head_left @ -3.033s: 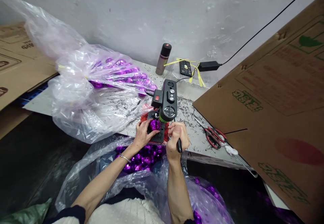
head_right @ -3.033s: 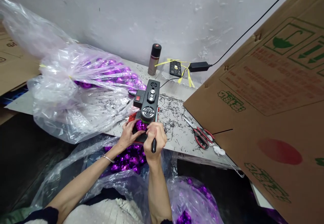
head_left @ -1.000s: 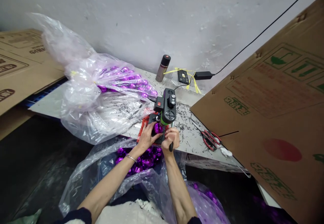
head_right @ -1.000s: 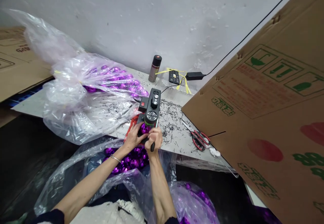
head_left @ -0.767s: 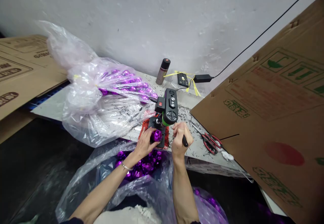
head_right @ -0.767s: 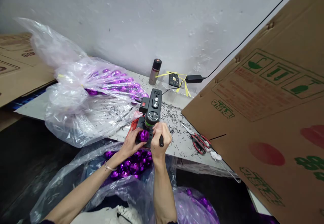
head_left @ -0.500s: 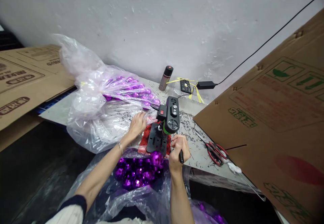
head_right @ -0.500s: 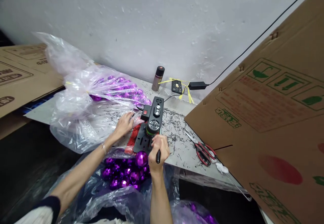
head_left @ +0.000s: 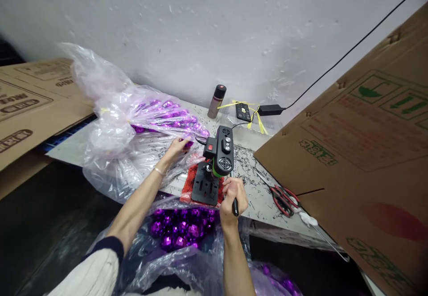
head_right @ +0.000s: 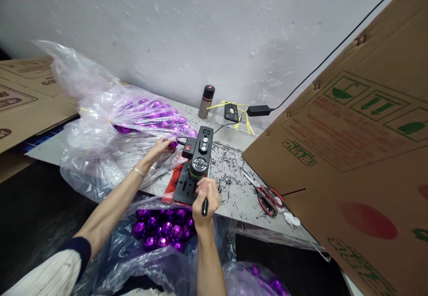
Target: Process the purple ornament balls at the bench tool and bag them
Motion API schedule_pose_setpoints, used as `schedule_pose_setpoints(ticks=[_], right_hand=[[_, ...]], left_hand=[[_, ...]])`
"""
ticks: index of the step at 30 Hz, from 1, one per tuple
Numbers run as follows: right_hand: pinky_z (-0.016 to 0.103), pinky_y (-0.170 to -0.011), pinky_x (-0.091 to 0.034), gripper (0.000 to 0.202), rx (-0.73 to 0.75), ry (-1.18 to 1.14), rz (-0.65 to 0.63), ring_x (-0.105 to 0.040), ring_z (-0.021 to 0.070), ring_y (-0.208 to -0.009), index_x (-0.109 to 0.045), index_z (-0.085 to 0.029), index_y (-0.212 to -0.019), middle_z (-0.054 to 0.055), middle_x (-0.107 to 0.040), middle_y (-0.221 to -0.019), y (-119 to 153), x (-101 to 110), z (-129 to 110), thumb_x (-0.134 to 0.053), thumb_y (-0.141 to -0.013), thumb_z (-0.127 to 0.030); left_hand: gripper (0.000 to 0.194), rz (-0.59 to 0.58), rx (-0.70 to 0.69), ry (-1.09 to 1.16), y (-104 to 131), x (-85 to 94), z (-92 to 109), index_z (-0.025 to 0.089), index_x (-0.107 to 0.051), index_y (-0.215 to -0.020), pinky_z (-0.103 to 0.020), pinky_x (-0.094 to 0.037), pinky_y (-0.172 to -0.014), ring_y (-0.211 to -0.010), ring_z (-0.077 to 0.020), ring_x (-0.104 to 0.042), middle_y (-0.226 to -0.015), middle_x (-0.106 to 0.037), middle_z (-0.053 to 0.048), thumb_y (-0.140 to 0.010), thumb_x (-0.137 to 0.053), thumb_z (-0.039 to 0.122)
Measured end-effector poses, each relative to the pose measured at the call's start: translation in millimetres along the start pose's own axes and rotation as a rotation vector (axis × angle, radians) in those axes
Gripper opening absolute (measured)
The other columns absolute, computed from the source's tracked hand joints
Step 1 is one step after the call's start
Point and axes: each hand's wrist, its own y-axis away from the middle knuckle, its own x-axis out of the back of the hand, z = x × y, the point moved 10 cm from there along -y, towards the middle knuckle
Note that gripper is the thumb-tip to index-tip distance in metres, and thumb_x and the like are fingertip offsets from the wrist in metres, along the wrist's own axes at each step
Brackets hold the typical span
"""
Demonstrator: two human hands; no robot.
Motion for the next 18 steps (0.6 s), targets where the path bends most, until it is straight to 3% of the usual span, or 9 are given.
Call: schedule_pose_setpoints(ticks=[2, 5, 8, 11, 14, 18], right_hand=[[0.03, -0.064, -0.045, 0.039, -0.039, -0.003, 0.014, -0.061, 0.0134, -0.068, -0.052, -0.023, -0.071, -0.003, -0.057, -0.07, -3, 0, 0, -0.045, -0.11, -0.021], [0.03, -0.063, -0.045, 0.043, -0.102, -0.007, 0.037, -0.059, 0.0131, -0.066, -0.05, -0.023, -0.069, -0.003, -0.055, -0.068, -6, 1, 2, -0.046, -0.111, -0.027], [0.031, -0.063, -0.046, 0.045, -0.145, 0.003, 0.042, -0.059, 0.0136, -0.066, -0.05, -0.024, -0.069, -0.003, -0.054, -0.067, -7, 1, 4, -0.045, -0.112, -0.032], [0.03, -0.064, -0.047, 0.045, -0.142, 0.01, 0.029, -0.06, 0.0131, -0.067, -0.05, -0.024, -0.068, -0.003, -0.055, -0.068, -7, 1, 4, -0.045, -0.112, -0.033], [0.03, -0.065, -0.048, 0.046, -0.103, 0.034, 0.021, -0.061, 0.0138, -0.068, -0.05, -0.024, -0.068, -0.002, -0.055, -0.067, -8, 1, 3, -0.044, -0.112, -0.033], [0.031, -0.066, -0.049, 0.042, -0.053, 0.029, 0.025, -0.062, 0.0143, -0.07, -0.052, -0.024, -0.07, -0.003, -0.055, -0.067, -7, 1, 1, -0.044, -0.112, -0.029]], left_hand=[[0.033, -0.067, 0.16, 0.225, 28, 13.2, -16, 0.024, -0.072, -0.124, -0.046, -0.068, -0.075, -0.081, -0.025, -0.077, -0.102, -0.081, -0.011, -0.103, -0.062, 0.048], [0.038, -0.165, 0.28, 0.492, 80, 23.4, -20, 0.025, -0.071, -0.132, -0.041, -0.069, -0.073, -0.091, -0.0253, -0.079, -0.122, -0.08, -0.011, -0.098, -0.068, 0.042], [0.043, -0.23, 0.411, 0.727, 128, 14.5, -21, 0.022, -0.072, -0.131, -0.033, -0.065, -0.069, -0.091, -0.0237, -0.078, -0.12, -0.081, -0.011, -0.091, -0.076, 0.039], [0.037, -0.225, 0.543, 0.951, 158, -7.6, -28, 0.015, -0.075, -0.111, -0.03, -0.059, -0.063, -0.081, -0.0222, -0.075, -0.1, -0.081, -0.01, -0.084, -0.082, 0.039], [0.039, -0.203, 0.578, 0.911, 167, -30.2, -37, 0.016, -0.073, -0.105, -0.027, -0.055, -0.062, -0.077, -0.0195, -0.071, -0.092, -0.079, -0.006, -0.079, -0.085, 0.043], [0.058, -0.205, 0.386, 0.533, 158, -48.2, -36, 0.02, -0.069, -0.124, -0.031, -0.059, -0.08, -0.093, -0.0214, -0.075, -0.108, -0.081, -0.004, -0.075, -0.087, 0.046]])
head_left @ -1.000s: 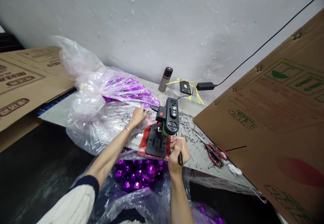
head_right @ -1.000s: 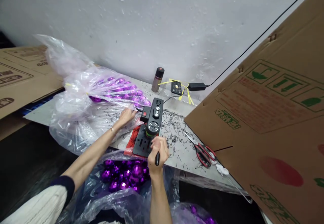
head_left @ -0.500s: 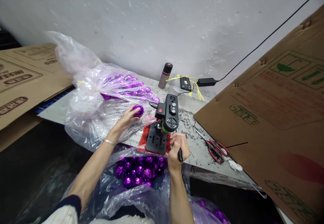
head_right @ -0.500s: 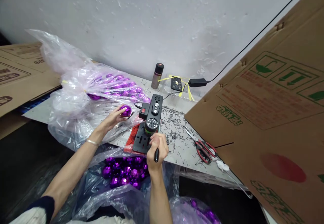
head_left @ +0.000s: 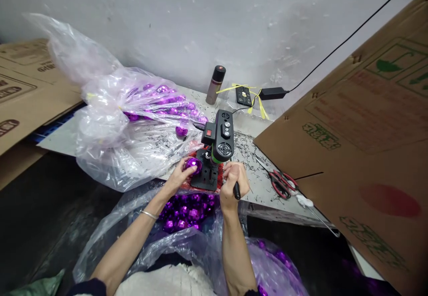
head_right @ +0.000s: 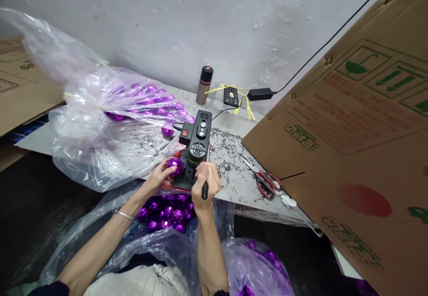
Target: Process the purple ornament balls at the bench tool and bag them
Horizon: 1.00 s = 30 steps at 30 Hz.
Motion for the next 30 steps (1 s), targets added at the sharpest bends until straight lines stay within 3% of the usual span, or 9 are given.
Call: schedule_pose_setpoints(ticks=[5, 9, 13, 18, 24, 30], right_hand=[[0.029, -0.068, -0.049, 0.038, 0.025, -0.02, -0.026, -0.063, 0.0131, -0.072, -0.054, -0.024, -0.074, -0.003, -0.057, -0.07, 3, -1, 0, -0.044, -0.111, -0.022], [0.031, -0.068, -0.049, 0.038, 0.022, 0.007, -0.033, -0.063, 0.0149, -0.072, -0.054, -0.025, -0.075, -0.002, -0.059, -0.071, 4, -1, 1, -0.043, -0.111, -0.025], [0.03, -0.067, -0.048, 0.039, 0.03, 0.006, -0.02, -0.063, 0.014, -0.07, -0.053, -0.024, -0.074, -0.002, -0.059, -0.071, 1, 0, -3, -0.043, -0.111, -0.024], [0.029, -0.064, -0.046, 0.039, 0.027, 0.014, -0.023, -0.062, 0.0128, -0.069, -0.052, -0.024, -0.074, -0.002, -0.061, -0.074, 0, 0, -6, -0.043, -0.111, -0.022], [0.031, -0.063, -0.047, 0.038, 0.018, 0.009, -0.037, -0.061, 0.0143, -0.069, -0.054, -0.024, -0.075, -0.001, -0.062, -0.076, 2, 1, -4, -0.043, -0.111, -0.023], [0.032, -0.065, -0.048, 0.037, 0.028, 0.016, -0.035, -0.062, 0.0155, -0.071, -0.055, -0.024, -0.075, 0.0, -0.061, -0.076, 14, 0, 5, -0.042, -0.11, -0.022]], left_hand=[[0.063, -0.044, -0.235, -0.576, -6, -18.7, 9, 0.021, -0.067, -0.136, -0.045, -0.06, -0.101, -0.111, -0.0306, -0.077, -0.123, -0.08, -0.01, -0.084, -0.083, 0.05], [0.061, -0.104, -0.437, -0.767, -2, -31.4, 18, 0.021, -0.063, -0.143, -0.049, -0.058, -0.109, -0.125, -0.0336, -0.074, -0.134, -0.077, -0.014, -0.092, -0.081, 0.051], [0.061, -0.143, -0.601, -0.844, 3, -43.2, 19, 0.02, -0.06, -0.146, -0.05, -0.059, -0.108, -0.125, -0.0344, -0.075, -0.135, -0.076, -0.016, -0.096, -0.079, 0.05], [0.064, -0.11, -0.708, -0.888, 7, -50.0, 10, 0.017, -0.058, -0.147, -0.053, -0.059, -0.107, -0.126, -0.0368, -0.073, -0.136, -0.075, -0.019, -0.095, -0.08, 0.048], [0.06, -0.01, -0.701, -0.905, 1, -51.3, 3, 0.021, -0.062, -0.144, -0.051, -0.058, -0.105, -0.121, -0.0345, -0.072, -0.13, -0.075, -0.015, -0.092, -0.082, 0.044], [0.06, -0.006, -0.711, -0.886, -1, -53.4, 1, 0.021, -0.064, -0.143, -0.05, -0.058, -0.104, -0.12, -0.0336, -0.071, -0.127, -0.076, -0.013, -0.091, -0.082, 0.044]])
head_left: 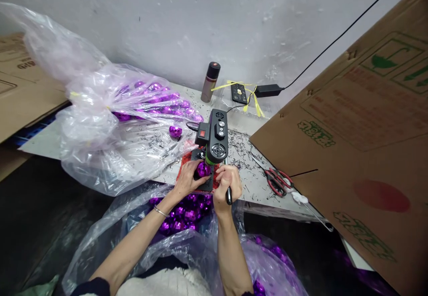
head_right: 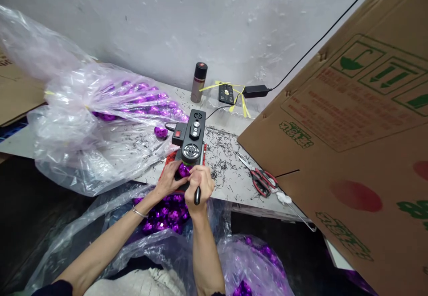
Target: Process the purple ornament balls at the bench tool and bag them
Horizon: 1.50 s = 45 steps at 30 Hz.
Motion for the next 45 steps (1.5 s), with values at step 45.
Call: schedule_pose_setpoints(ticks=[45], right_hand=[[0.031, -0.064, -0.044, 0.041, -0.071, 0.039, 0.012, -0.058, 0.0145, -0.066, -0.051, -0.025, -0.071, -0.003, -0.056, -0.068, -8, 3, 5, -0.043, -0.111, -0.027]], left_hand=[[0.058, -0.086, -0.001, 0.117, 11, 9.1, 15, 0.023, -0.064, -0.144, -0.061, -0.055, -0.114, -0.13, -0.0374, -0.069, -0.137, -0.074, -0.016, -0.093, -0.079, 0.047]])
